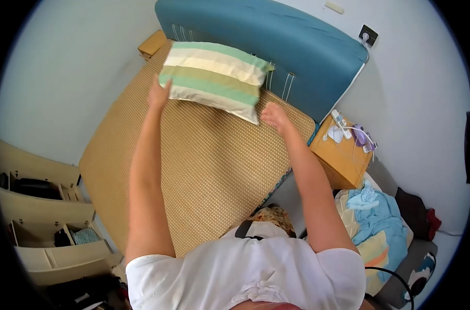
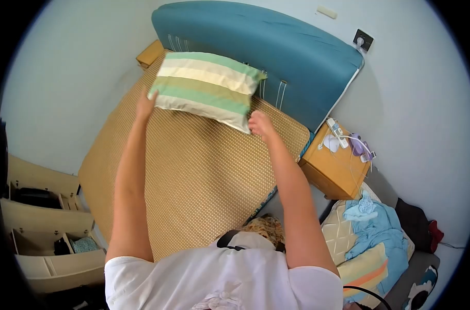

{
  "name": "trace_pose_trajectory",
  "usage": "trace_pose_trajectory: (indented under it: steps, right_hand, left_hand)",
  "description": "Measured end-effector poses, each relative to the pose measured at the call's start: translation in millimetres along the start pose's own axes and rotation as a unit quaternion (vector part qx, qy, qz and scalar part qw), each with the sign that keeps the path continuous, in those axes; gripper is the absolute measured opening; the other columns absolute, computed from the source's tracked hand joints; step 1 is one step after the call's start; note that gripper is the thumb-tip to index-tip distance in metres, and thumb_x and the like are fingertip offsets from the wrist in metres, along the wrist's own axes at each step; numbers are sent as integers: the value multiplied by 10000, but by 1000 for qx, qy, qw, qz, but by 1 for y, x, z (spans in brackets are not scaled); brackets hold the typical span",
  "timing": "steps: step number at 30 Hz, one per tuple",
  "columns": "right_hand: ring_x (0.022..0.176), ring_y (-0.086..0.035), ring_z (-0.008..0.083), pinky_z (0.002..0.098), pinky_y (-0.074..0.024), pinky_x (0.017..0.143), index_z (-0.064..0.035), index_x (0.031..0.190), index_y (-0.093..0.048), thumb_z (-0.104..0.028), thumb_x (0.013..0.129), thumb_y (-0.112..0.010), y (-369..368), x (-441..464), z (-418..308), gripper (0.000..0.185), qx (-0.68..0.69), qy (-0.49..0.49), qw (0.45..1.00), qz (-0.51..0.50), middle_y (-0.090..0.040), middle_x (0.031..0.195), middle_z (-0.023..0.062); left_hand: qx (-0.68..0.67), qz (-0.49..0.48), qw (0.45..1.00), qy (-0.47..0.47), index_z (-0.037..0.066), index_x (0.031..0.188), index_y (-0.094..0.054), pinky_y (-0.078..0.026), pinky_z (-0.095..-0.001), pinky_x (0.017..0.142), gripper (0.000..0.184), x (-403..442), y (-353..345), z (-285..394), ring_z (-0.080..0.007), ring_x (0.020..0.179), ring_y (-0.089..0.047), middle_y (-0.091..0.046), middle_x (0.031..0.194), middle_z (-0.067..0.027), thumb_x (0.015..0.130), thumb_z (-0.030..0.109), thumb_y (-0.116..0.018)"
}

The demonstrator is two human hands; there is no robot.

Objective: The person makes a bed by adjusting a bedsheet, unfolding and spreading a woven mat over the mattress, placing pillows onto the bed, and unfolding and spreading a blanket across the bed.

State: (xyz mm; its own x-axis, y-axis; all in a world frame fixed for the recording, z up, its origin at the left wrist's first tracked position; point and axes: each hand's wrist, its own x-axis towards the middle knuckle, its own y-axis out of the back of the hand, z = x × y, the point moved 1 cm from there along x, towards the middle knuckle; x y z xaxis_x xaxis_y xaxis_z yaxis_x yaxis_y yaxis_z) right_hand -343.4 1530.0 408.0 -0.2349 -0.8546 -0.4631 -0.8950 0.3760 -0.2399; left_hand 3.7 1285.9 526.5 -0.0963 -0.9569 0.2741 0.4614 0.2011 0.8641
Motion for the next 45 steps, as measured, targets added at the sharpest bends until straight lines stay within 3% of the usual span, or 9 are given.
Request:
trace_pose_trajectory:
  steps: [4,8,13,16,19,24,30,37,45]
  right_hand:
    - [779,-537,124,293,-465,767,-47,944,-545,-286,902,-491,17,-41,108,248,-139,-27,989,-49,-552,853,21]
    - [696,-508,143,292,-433,626,-55,945,-599,-237,867,-515,102,-102,264,215,-211,-222,951,-39,-569,851,32]
    - [729,-561,157,318,-462,627,-57,886,-619,-194,830,-497,187,-212,357,192,-149,-228,955,118,-583,782,45]
    - [804,-565,262,387,-452,707,-28,848,-610,-217,828,-493,221,-255,373,223,-477,-149,859,111,-595,841,119]
    - [874,-546,357,451,-429,768,-26,908,-611,-283,830,-494,245,-283,401,293,-673,-70,733,75,-599,956,170]
    - [985,-527,354,433,-415,841,-27,1033,-590,-311,838,-479,230,-338,400,362,-357,-156,876,284,-579,1061,175]
    - [1021,-527,343,410,-412,868,-17,1119,-562,-299,818,-525,252,-415,474,414,-259,-174,867,388,-559,1129,181]
    - [776,-510,198,326,-438,568,-4,1270,-412,-254,778,-605,336,-519,617,585,131,-198,747,621,-567,990,159]
    - [967,-467,255,437,-418,783,-69,1360,-271,-332,761,-616,394,-641,695,739,418,-134,602,667,-429,1235,139]
  left_hand:
    - [34,-270,962,-1,0,1341,-312,-332,-383,1001,650,-114,-104,-37,-347,1204,-411,-422,1285,-252,844,362,-524]
    - [-53,-546,832,83,-7,1266,-443,-320,-400,1008,637,-252,-196,-95,-344,1208,-409,-431,1299,-215,815,425,-563]
    - [-83,-653,752,28,-14,1221,-491,-331,-368,996,542,-382,-242,-105,-346,1171,-442,-469,1250,-237,845,375,-509]
    - [-92,-677,725,-91,-17,1253,-454,-455,-307,766,555,-415,-261,-93,-205,847,-587,-614,1023,-157,839,342,-543]
    - [-73,-690,711,-115,-8,1264,-443,-447,-298,770,535,-421,-272,-75,-191,859,-580,-612,1016,-144,854,323,-535]
    - [4,-700,707,-99,13,1281,-428,-452,-325,801,513,-416,-241,-18,-215,898,-580,-596,1061,-163,866,296,-529]
    - [156,-658,721,-149,32,1262,-455,-419,-385,910,484,-418,-227,-7,-318,1088,-512,-519,1210,-184,876,322,-489]
    - [186,-652,693,-247,34,1220,-499,-468,-357,748,457,-479,-237,16,-252,851,-591,-616,1018,-165,859,312,-525]
    - [193,-695,591,-361,71,1194,-527,-473,-355,789,427,-640,-220,146,-279,922,-608,-631,1007,-155,850,323,-549]
